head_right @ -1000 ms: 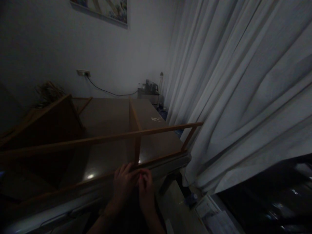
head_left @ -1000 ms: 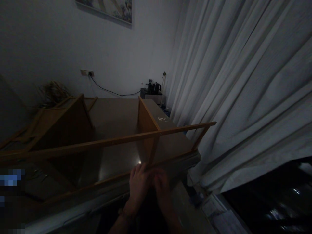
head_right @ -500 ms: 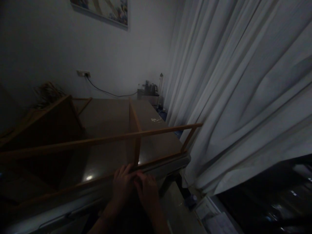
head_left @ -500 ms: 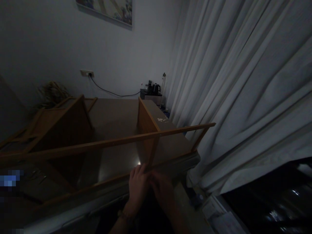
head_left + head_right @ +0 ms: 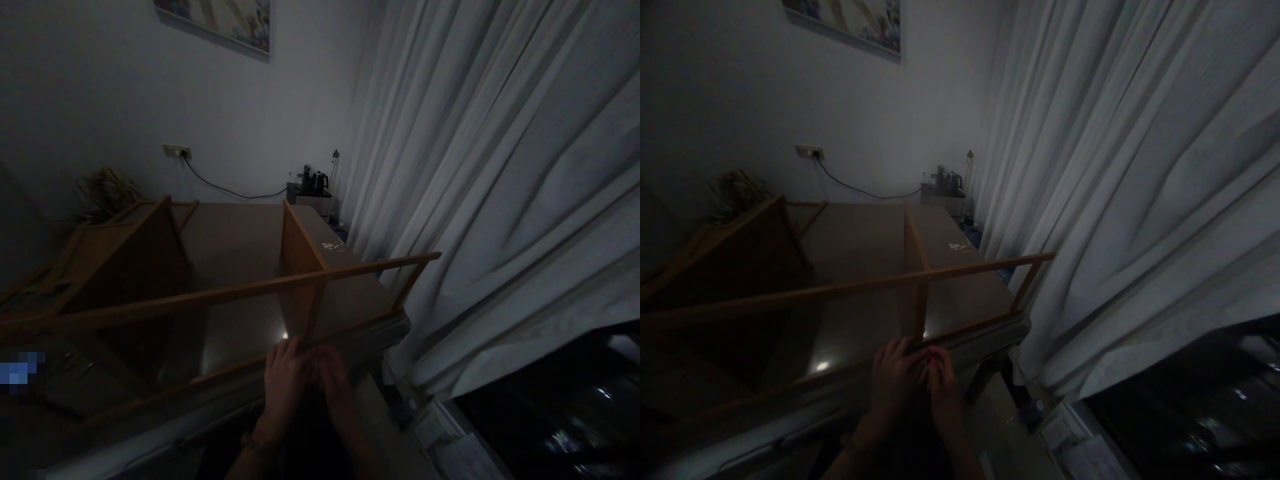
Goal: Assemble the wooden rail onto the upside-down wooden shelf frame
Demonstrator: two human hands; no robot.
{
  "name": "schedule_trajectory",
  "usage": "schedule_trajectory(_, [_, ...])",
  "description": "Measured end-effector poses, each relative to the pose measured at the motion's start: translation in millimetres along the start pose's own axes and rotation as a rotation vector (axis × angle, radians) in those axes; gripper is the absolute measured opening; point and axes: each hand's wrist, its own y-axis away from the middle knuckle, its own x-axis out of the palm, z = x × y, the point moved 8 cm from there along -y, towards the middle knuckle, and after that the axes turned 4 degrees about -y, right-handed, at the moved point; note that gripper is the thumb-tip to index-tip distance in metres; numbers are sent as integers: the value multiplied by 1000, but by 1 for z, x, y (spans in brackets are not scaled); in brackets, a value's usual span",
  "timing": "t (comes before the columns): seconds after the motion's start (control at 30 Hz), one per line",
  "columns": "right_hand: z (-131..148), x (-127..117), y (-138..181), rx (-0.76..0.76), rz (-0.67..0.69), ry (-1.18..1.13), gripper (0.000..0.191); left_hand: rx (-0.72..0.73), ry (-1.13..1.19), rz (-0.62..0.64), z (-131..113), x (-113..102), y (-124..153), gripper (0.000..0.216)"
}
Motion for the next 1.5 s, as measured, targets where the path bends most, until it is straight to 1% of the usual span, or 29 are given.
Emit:
schedule_trajectory(0.1, [-2, 2, -1, -1, 11, -23, 30, 3, 13, -9, 0, -2, 0, 28])
schedule_trajectory(0.17, [1, 0, -1, -58, -11, 33, 31, 6, 24, -11, 0, -3, 0, 28])
schedule_trajectory(0.23, [7, -5, -1, -145, -52, 170, 31, 6, 31, -3, 0, -2, 0, 29])
schedule_trajectory(0.33, [19, -10, 3, -310, -86, 444, 30, 3, 27, 9, 1, -1, 0, 30])
schedule_trajectory(0.4, [25, -7, 5, -405, -44, 578, 28, 2, 19, 9, 1, 0, 1, 26])
schedule_trajectory(0.47, [27, -3, 7, -449, 20, 640, 28, 2, 13, 13, 1, 0, 1, 22])
schedule_trajectory(0.5, [26, -1, 7, -448, 40, 643, 29, 1, 13, 17, 1, 0, 1, 21])
schedule_trajectory(0.57, [23, 1, 6, -417, 38, 591, 29, -5, 15, 22, 1, 0, 0, 21])
schedule_trajectory(0.67, [16, 1, 6, -315, -29, 404, 32, -9, 23, 19, 1, -1, 0, 25])
schedule_trajectory(0.77, [6, 1, 7, -196, -103, 197, 40, 2, 22, 11, 1, 0, 1, 30])
schedule_trajectory(0.83, [1, 2, 8, -134, -115, 93, 43, 4, 15, 13, 1, 1, 1, 31])
schedule_trajectory(0.9, [-1, 2, 7, -106, -115, 55, 42, 2, 12, 14, 2, 2, 1, 31])
schedule_trajectory(0.97, [0, -1, 6, -115, -113, 99, 40, 4, 12, 9, 2, 2, 1, 30])
schedule_trajectory(1.03, [4, -4, 5, -152, -93, 200, 40, 8, 9, 6, 1, 1, 1, 29])
schedule_trajectory(1.1, [10, -7, 4, -231, -53, 328, 39, 6, 8, 4, 1, 0, 0, 30])
schedule_trajectory(1.17, [17, -6, 5, -358, 8, 459, 36, 7, 16, 0, 1, -1, 0, 30])
schedule_trajectory(1.23, [24, -4, 8, -496, 70, 568, 32, 9, 25, -3, 0, -1, 0, 27])
schedule_trajectory(1.3, [28, -2, 11, -598, 110, 648, 31, 6, 29, -4, 1, -1, 0, 22])
schedule_trajectory(1.4, [30, 1, 12, -668, 146, 721, 30, -3, 29, 8, 1, 1, 1, 22])
schedule_trajectory(1.5, [28, 6, 10, -676, 188, 764, 29, 0, 24, 13, 2, 2, 2, 29])
